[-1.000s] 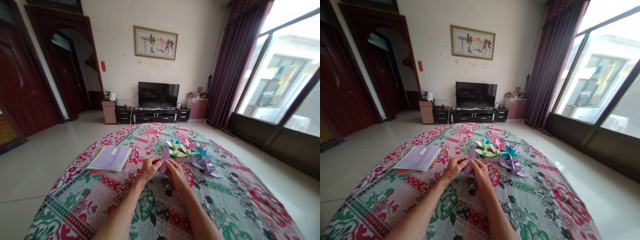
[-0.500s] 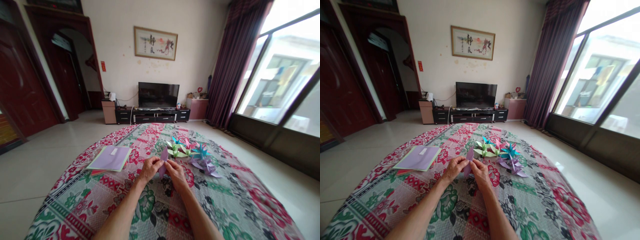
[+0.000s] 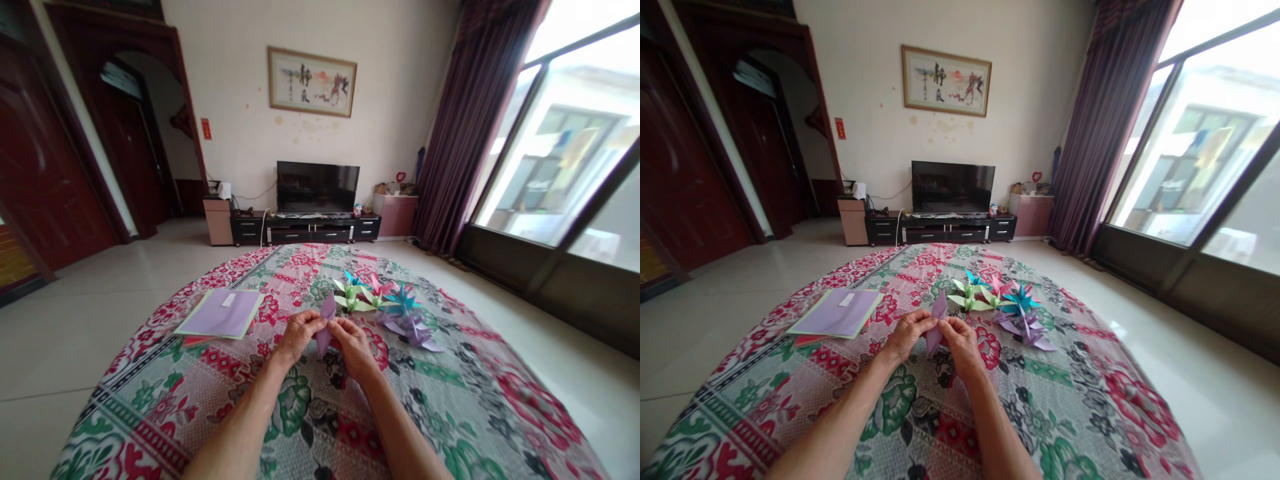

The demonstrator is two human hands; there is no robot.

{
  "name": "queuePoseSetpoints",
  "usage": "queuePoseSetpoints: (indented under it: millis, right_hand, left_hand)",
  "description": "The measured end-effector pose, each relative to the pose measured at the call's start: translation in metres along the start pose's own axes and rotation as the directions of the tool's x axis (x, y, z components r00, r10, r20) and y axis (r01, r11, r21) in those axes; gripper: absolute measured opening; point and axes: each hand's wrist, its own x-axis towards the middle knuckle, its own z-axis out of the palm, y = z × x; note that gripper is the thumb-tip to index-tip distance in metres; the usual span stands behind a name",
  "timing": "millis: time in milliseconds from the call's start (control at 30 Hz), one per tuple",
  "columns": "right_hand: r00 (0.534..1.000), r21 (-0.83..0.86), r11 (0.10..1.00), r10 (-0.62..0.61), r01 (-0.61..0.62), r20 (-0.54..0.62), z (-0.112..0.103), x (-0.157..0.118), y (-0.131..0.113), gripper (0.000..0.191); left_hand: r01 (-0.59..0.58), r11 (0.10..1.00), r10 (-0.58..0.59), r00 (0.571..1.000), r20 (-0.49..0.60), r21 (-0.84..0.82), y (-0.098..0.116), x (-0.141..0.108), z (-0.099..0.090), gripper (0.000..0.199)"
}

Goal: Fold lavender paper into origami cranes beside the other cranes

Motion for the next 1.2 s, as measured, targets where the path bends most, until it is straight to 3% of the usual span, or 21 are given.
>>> queuePoseSetpoints:
  millis: [133,400,700,933,1067,1200]
  right_hand:
    - [0.998,-0.032,0.998,-0.063,0.062,-0.009,0.001,0.002,0.002,0.028]
    - [0.984,-0.095,0.990,-0.119,0.107,-0.130,0.008,0.001,0.001,0.028]
    - [0.989,-0.039,0.995,-0.095,0.091,-0.117,0.009,0.002,0.002,0.027]
    - [0.993,-0.036,0.997,-0.067,0.064,-0.095,0.008,0.000,0.000,0.027]
    - [0.982,-0.145,0.979,-0.158,0.141,-0.107,0.004,0.001,-0.002,0.026]
    - [0.908,-0.415,0.864,-0.383,0.286,-0.171,0.003,0.003,-0.005,0.027]
  left_hand:
    - [0.053,0.994,-0.052,0.999,0.010,-0.096,-0.001,0.001,0.000,0.029]
    - [0.007,0.997,-0.008,1.000,-0.004,-0.077,-0.006,0.003,0.004,0.030]
    - [0.011,0.994,-0.010,1.000,0.010,-0.112,-0.008,0.004,0.002,0.029]
    - [-0.009,0.998,0.006,0.999,0.054,0.064,0.002,0.001,-0.004,0.030]
    - [-0.068,0.988,0.051,0.991,0.124,0.139,0.011,0.000,-0.010,0.028]
    - [-0.069,0.980,0.051,0.994,0.099,0.186,0.011,0.001,-0.012,0.030]
